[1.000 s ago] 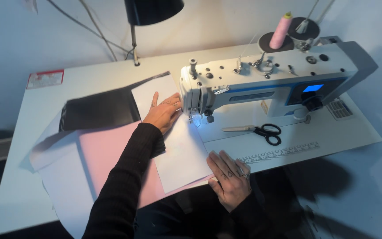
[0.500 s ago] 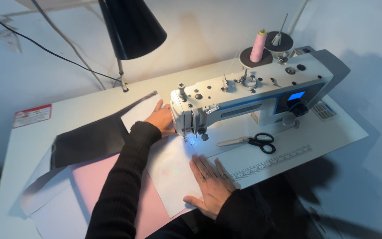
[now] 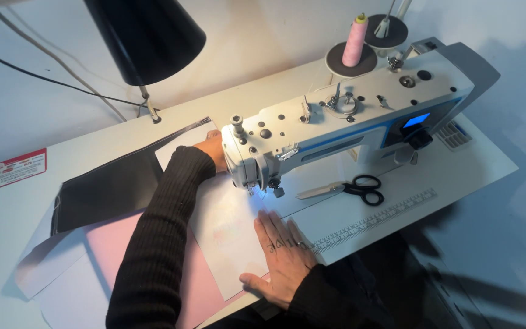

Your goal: Sewing and trimming material using an industrial sewing machine and scissors.

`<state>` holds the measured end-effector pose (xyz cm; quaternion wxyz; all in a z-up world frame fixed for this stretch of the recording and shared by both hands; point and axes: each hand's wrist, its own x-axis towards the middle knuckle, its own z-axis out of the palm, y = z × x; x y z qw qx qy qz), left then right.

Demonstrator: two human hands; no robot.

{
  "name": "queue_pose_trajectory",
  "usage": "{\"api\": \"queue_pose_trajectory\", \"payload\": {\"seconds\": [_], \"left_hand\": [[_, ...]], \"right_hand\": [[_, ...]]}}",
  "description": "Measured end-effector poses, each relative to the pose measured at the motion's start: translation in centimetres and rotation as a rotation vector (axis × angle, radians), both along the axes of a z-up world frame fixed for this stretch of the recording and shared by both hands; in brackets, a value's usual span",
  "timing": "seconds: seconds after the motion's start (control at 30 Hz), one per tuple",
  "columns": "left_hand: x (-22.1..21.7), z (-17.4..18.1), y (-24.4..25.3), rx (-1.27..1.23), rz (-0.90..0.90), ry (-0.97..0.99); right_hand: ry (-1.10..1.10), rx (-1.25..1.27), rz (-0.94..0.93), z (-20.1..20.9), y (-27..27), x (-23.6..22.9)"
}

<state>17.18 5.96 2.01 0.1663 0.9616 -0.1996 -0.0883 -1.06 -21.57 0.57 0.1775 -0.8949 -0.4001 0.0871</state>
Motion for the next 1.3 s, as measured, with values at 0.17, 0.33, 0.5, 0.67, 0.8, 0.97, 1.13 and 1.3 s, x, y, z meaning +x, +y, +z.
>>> {"api": "queue_pose_trajectory", "payload": {"seconds": [0.17, 0.33, 0.5, 0.67, 0.8, 0.97, 1.13, 1.3], "left_hand": [[1.3, 1.5, -0.8, 0.081, 0.084, 0.085], [3.1, 1.2, -0.5, 0.12, 0.137, 0.176], [6.5, -2.2, 0.7, 0.074, 0.047, 0.099], [5.0, 2.1, -0.8, 0.3, -0.036, 0.076], [6.1, 1.7, -0.4, 0.281, -0.002, 0.102], [6.8, -1.1, 1.1, 0.161, -0.133, 0.081], [6.4, -0.7, 3.5, -0.243, -0.3, -0.124], [7.4, 0.7, 3.7, -0.367, -0.299, 0.005]], "right_hand": [[0.079, -0.006, -0.023, 0.2, 1.3, 0.2], [0.103, 0.003, -0.102, 1.8, 3.2, 0.1], [0.126, 0.009, -0.107, 1.5, 4.3, 0.7], [0.146, 0.002, -0.105, 0.9, 4.5, 1.5], [0.07, -0.015, -0.007, -1.8, 1.6, 0.7], [-0.008, 0.002, 0.023, -3.7, -0.5, 0.4], [-0.402, -0.134, 0.051, -8.4, -0.8, 1.5], [-0.565, -0.009, -0.015, -11.4, 0.0, 2.1]]}}
